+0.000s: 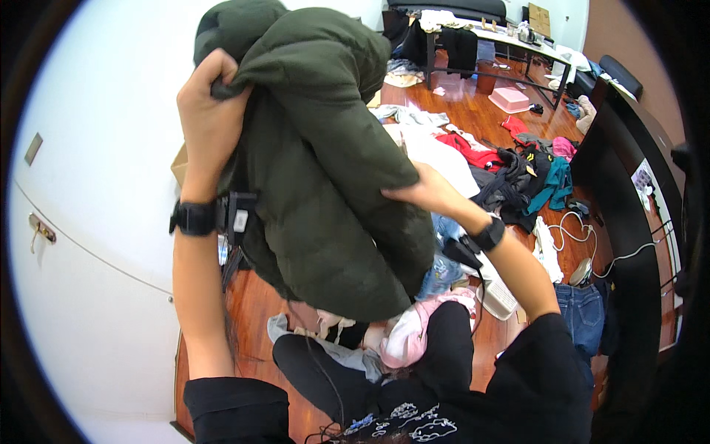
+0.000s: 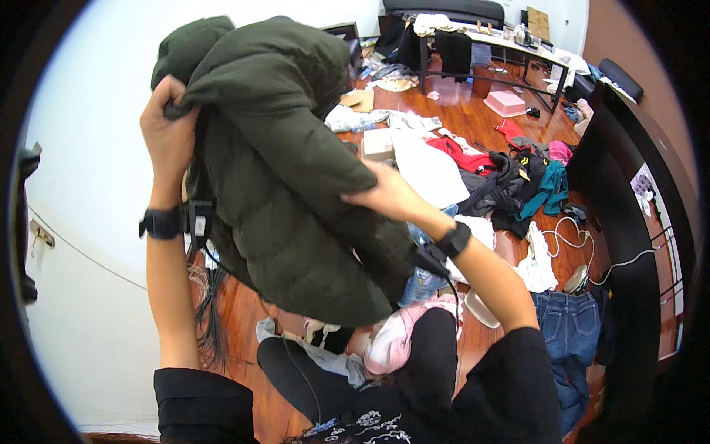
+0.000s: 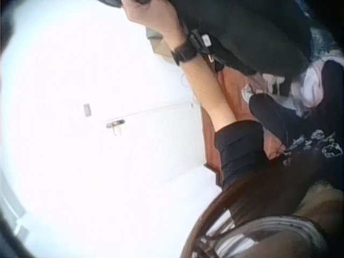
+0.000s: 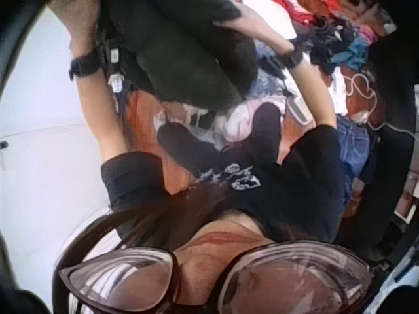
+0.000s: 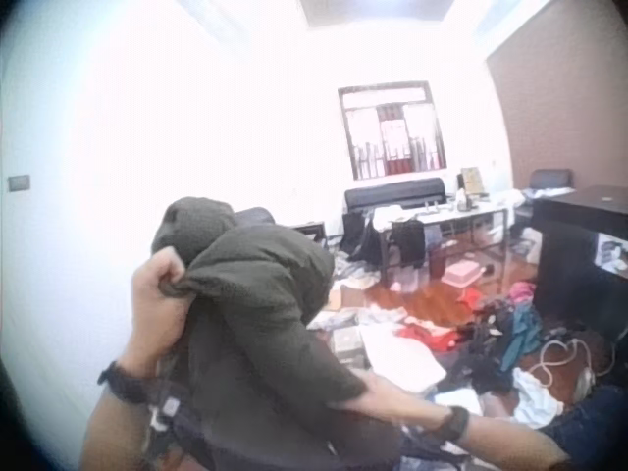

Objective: The person folds various garments on the floor, including a pink top, a green jacket, and denim shorts, then places them into a cardboard box. The person also folds a white shirt and a green cloth before adding them to the box.

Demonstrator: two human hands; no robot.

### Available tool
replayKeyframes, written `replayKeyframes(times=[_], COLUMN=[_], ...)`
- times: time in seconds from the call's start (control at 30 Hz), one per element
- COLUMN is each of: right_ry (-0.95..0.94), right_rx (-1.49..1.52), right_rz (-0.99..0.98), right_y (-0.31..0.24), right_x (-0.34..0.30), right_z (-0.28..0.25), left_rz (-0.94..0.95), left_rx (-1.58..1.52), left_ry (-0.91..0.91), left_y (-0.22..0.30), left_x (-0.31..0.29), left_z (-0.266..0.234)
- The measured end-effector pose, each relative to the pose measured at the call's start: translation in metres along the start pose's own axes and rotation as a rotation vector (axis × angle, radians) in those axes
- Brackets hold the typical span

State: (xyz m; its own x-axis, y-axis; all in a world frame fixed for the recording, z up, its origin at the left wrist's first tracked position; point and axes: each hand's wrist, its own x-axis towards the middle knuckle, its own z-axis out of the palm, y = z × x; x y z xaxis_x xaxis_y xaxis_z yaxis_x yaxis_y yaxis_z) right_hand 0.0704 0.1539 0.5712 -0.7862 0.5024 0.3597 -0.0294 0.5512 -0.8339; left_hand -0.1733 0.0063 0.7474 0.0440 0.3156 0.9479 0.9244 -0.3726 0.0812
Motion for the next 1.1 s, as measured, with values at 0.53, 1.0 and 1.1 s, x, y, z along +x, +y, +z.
replayKeyframes(times=[0.53, 1.0, 1.1], right_ry=[0.276, -0.245, -0.148], right_rx=[-0.605, -0.473, -0.515], right_rz=[-0.228, 0.776, 0.655], right_y=[0.046, 0.145, 0.145], right_x=[-0.119, -0.419, -0.365], right_z=[-0.003, 0.055, 0.038], left_rz=[-0.116, -0.762, -1.052], left_rx=[0.121, -0.842, -0.534], left_ry=[-0.533, -1.69, -1.216], left_y=[0.03, 0.117, 0.086], left_x=[-0.24, -0.539, -0.548], left_z=[-0.044, 0.042, 0.037])
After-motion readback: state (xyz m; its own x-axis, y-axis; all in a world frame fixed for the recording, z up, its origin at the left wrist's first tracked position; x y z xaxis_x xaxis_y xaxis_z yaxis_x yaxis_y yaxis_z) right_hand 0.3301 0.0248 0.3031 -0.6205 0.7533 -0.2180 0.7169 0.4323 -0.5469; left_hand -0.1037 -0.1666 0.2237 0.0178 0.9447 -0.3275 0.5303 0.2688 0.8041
